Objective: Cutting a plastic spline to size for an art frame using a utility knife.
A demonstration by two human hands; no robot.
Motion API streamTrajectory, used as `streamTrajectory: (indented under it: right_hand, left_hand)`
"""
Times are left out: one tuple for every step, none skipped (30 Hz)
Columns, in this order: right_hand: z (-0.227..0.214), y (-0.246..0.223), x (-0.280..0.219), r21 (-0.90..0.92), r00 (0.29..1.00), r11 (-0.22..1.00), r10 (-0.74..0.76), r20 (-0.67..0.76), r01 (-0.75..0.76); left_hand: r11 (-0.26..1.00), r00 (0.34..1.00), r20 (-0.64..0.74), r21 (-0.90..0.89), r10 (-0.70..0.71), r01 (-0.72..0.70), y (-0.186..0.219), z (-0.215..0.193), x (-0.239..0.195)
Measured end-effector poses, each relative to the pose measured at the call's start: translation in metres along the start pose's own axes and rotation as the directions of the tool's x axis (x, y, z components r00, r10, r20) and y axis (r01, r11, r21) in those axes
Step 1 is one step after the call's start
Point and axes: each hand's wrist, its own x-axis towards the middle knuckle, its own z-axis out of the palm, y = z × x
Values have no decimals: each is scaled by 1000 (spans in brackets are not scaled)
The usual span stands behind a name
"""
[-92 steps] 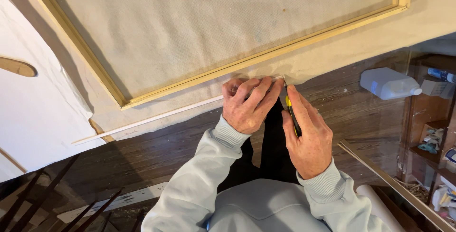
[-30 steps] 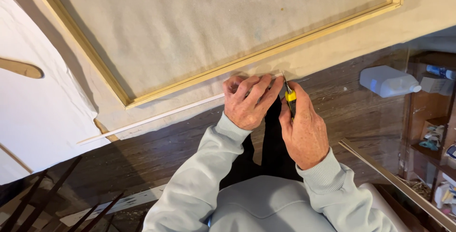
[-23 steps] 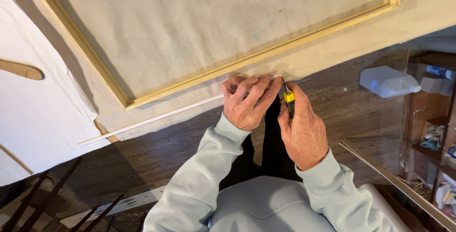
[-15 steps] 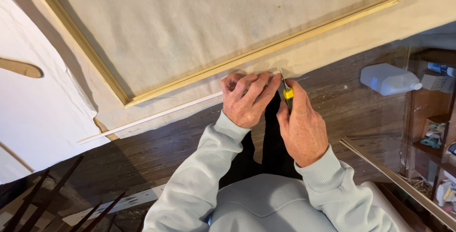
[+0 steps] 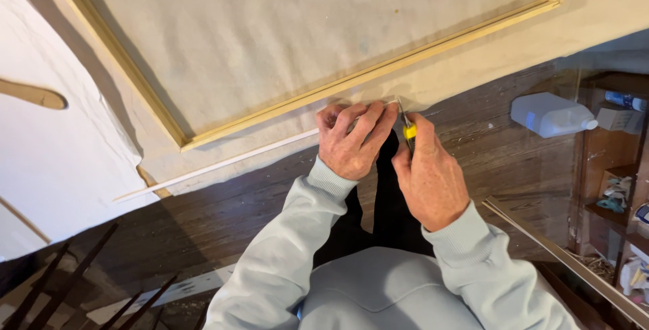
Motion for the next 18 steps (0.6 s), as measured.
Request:
streamTrajectory:
  right_hand:
    - [-6,-3,0,-13,1000,1000,-8,12,8]
    - [3,2,-4,-14,1000,1000,-5,17,6]
    - [11,7,-4,-20,1000,1000,2,-28,-2]
    - [19,13,-4,-25,997,1000,8,-74,-10]
    - [19,14,-1,-24,997,1000,3,-78,-5]
    - [19,15,1,-24,996,1000,-4,-88,2]
    - [19,15,-3,-23,996,1000,-4,-84,3]
    - [12,9,-6,-20,997,1000,-3,-72,1]
    - [5,5,-3,-9,999,1000,2,-41,-3]
    - [-3,0,0,1,1000,1000,7,-9,-7]
    - [0,2,-1,-3,1000,1000,9,-10,-9]
    - [2,3,-1,5,1000,1000,25,-8,-25]
    - [6,4,-1,17,999,999,39,-5,-39]
    - [4,5,0,17,999,999,38,-5,-38]
    - [4,4,-1,16,1000,999,30,2,-30]
    - [3,4,-1,15,1000,1000,21,9,-21]
    - [2,1,-1,14,1000,1000,23,6,-23]
    - [0,-2,-1,17,1000,1000,26,9,-26]
  left_hand:
    - [1000,1000,3,-11,-2,2,1,1,-1]
    - [1000,1000,7,-11,-7,7,2,-2,-2]
    - [1000,1000,9,-3,3,-3,1,-1,-1]
    - [1000,1000,11,5,13,-13,0,0,0]
    - [1000,1000,7,10,17,-17,-2,1,1]
    - [1000,1000,13,5,20,-20,-3,2,2]
    - [1000,999,32,-1,11,-11,1,-2,-1]
    - [1000,999,41,2,3,-3,3,-4,-4]
    - [1000,999,32,3,10,-10,1,-1,-4]
    - [1000,1000,23,3,17,-17,0,1,-4]
    - [1000,1000,20,0,15,-15,0,1,-4]
    - [1000,1000,23,-2,13,-13,0,1,-4]
    - [1000,1000,27,-1,12,-12,-1,0,-4]
    - [1000,1000,26,0,13,-13,-1,2,-3]
    - [1000,1000,15,6,10,-10,0,2,-3]
    - [1000,1000,4,12,7,-7,0,2,-4]
    - [1000,1000,2,9,9,-9,0,2,-5]
    - [1000,1000,12,13,8,-8,0,2,-6]
